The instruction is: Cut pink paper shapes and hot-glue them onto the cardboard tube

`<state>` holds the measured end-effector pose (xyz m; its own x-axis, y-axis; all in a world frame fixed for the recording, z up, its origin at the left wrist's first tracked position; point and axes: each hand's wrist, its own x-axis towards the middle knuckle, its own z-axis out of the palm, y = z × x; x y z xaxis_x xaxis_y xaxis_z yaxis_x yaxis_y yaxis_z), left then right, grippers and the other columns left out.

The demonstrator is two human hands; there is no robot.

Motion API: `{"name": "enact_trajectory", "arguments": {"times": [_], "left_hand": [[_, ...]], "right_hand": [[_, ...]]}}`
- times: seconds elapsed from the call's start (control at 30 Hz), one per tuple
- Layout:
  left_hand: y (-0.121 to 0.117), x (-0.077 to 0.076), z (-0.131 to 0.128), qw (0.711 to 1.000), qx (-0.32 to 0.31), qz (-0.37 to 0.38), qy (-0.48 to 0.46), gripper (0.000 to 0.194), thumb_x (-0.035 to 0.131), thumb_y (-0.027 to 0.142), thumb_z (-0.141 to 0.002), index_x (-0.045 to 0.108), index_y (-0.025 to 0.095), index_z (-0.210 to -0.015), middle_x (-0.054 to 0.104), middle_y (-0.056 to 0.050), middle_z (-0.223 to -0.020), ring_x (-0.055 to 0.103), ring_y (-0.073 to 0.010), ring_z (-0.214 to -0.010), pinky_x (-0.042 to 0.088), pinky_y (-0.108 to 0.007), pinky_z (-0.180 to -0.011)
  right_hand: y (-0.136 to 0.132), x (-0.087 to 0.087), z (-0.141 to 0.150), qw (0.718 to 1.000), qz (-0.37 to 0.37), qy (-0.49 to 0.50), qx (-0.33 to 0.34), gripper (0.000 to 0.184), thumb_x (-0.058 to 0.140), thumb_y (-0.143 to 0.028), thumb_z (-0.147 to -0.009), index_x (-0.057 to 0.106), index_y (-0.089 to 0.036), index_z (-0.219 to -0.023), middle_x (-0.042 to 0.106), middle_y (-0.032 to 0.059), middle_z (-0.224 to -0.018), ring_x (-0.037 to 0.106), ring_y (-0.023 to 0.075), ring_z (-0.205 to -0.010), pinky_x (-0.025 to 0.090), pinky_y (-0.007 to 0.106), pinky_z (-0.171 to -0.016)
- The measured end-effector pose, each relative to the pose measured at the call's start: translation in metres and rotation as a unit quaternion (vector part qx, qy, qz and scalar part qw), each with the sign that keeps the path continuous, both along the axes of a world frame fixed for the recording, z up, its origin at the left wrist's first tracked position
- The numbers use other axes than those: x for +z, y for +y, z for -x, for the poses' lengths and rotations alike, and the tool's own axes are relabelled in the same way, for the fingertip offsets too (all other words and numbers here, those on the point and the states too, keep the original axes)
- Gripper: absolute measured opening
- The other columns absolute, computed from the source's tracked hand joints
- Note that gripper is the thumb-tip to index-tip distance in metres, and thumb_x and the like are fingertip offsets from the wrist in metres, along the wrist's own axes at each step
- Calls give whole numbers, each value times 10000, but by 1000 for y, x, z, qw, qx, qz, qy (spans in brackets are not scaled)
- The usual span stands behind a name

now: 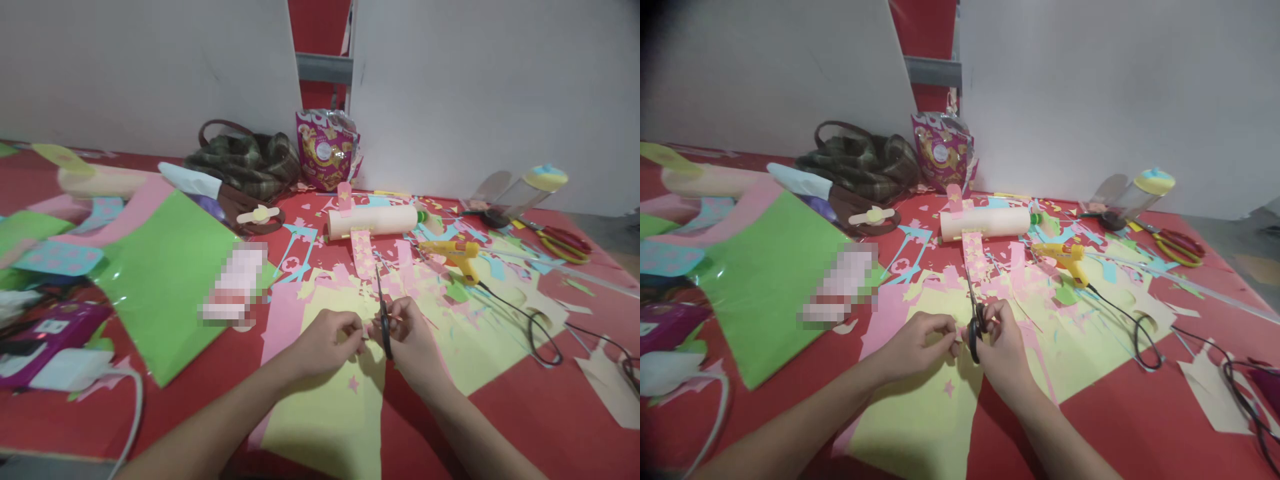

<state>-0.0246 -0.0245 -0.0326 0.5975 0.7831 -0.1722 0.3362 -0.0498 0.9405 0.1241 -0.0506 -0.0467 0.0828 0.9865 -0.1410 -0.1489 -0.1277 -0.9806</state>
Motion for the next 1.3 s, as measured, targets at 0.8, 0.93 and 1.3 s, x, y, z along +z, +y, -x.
{"name": "enact_trajectory", "arguments": {"times": [0.8, 0.93, 1.3], "left_hand": [[-1, 3, -2, 999, 49, 5, -2, 289, 386, 306, -806, 532, 140, -620, 588, -13, -607, 551, -97, -562, 433, -201, -566], [-1, 2, -2, 999, 47, 9, -5, 282, 386, 296, -805, 529, 141, -618, 582, -11, -599, 551, -96, -557, 430, -198, -561], [-1, -1, 0, 999, 34, 27, -21, 298, 329, 225, -815, 535, 130, -621, 594, -28, -611, 549, -101, -578, 424, -203, -592]], "right_hand": [[0, 5, 0, 1000, 13, 22, -6, 355, 651, -122, -597, 328, -234, -692, 472, -64, -646, 480, 95, -571, 342, 192, -480], [0, 3, -1, 1000, 13, 9, -6, 354, 637, -102, -600, 323, -234, -695, 449, -69, -638, 482, 93, -569, 345, 191, -486], [0, 4, 1, 1000, 6, 16, -1, 384, 649, -73, -574, 321, -236, -690, 443, -71, -664, 458, 79, -550, 351, 189, -493]]}}
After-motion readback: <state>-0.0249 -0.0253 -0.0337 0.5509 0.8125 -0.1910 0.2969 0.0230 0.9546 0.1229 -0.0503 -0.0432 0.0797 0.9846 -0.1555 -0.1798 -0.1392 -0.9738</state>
